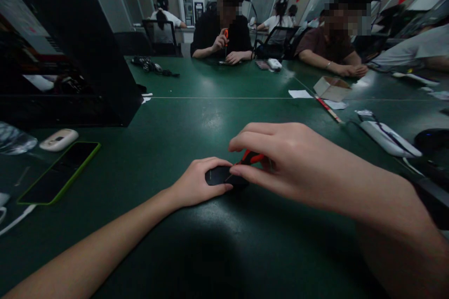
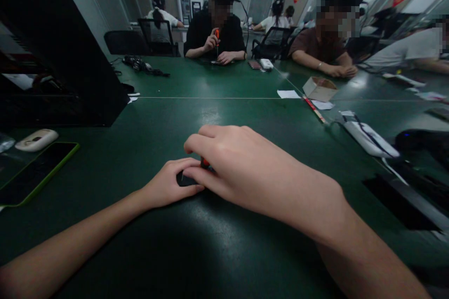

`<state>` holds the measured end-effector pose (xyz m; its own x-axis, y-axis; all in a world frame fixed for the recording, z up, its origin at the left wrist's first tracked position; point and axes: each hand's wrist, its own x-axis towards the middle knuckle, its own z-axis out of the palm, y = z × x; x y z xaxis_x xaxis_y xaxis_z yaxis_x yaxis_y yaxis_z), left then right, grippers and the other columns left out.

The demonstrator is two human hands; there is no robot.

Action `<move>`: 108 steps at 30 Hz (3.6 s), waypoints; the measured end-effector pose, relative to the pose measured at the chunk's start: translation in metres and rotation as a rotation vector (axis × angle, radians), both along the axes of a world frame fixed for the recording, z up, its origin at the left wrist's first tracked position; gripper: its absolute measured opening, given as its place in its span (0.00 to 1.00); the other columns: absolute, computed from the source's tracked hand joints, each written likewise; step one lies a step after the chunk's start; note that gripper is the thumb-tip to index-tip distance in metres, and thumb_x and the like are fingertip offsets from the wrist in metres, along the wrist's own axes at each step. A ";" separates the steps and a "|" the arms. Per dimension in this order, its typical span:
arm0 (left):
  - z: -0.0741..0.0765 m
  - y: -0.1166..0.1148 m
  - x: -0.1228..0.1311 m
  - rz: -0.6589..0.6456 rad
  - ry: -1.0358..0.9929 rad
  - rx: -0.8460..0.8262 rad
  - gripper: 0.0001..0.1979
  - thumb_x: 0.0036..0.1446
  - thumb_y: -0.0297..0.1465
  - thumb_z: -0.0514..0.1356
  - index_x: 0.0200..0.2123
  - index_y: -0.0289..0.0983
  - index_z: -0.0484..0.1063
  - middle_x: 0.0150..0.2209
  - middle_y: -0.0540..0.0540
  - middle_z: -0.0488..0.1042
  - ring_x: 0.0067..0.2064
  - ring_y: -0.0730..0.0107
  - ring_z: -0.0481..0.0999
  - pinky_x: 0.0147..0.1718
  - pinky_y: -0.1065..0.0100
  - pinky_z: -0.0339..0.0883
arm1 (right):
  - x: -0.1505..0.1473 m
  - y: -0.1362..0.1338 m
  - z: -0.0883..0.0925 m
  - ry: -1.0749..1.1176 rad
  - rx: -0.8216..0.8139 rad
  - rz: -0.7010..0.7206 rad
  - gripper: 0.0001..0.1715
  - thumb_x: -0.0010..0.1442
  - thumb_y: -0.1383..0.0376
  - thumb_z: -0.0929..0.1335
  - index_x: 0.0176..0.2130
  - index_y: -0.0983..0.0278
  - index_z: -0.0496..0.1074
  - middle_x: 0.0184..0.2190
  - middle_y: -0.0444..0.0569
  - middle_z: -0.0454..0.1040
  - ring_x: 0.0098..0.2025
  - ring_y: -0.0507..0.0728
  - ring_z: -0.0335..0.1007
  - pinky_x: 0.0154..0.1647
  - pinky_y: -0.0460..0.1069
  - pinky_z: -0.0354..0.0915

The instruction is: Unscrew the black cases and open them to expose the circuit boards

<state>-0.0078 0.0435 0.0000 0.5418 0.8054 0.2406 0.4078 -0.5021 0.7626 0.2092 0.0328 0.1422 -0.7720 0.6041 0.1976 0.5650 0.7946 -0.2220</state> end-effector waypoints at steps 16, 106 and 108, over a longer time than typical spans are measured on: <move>0.003 -0.003 0.000 0.004 0.002 0.104 0.18 0.56 0.35 0.68 0.50 0.38 0.76 0.48 0.43 0.80 0.49 0.58 0.80 0.52 0.60 0.71 | 0.012 0.002 -0.002 -0.036 -0.029 0.065 0.15 0.63 0.72 0.64 0.47 0.61 0.75 0.50 0.52 0.75 0.41 0.54 0.74 0.38 0.48 0.66; 0.001 0.003 0.002 0.094 -0.027 0.117 0.17 0.59 0.37 0.67 0.50 0.37 0.75 0.48 0.42 0.79 0.50 0.58 0.78 0.52 0.58 0.69 | 0.041 0.051 -0.156 0.315 0.275 -0.322 0.31 0.71 0.48 0.59 0.30 0.65 0.74 0.27 0.51 0.74 0.31 0.54 0.67 0.34 0.49 0.58; 0.001 0.003 0.003 0.099 -0.019 0.122 0.17 0.59 0.37 0.67 0.50 0.37 0.75 0.49 0.42 0.79 0.50 0.57 0.78 0.53 0.57 0.69 | 0.038 0.049 -0.155 0.298 0.259 -0.345 0.30 0.72 0.49 0.59 0.31 0.65 0.75 0.29 0.51 0.74 0.32 0.55 0.67 0.35 0.49 0.58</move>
<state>-0.0052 0.0463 0.0015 0.4552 0.8188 0.3497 0.4461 -0.5496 0.7063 0.2468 0.0818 -0.0133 -0.4240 0.7157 0.5549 0.7457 0.6236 -0.2345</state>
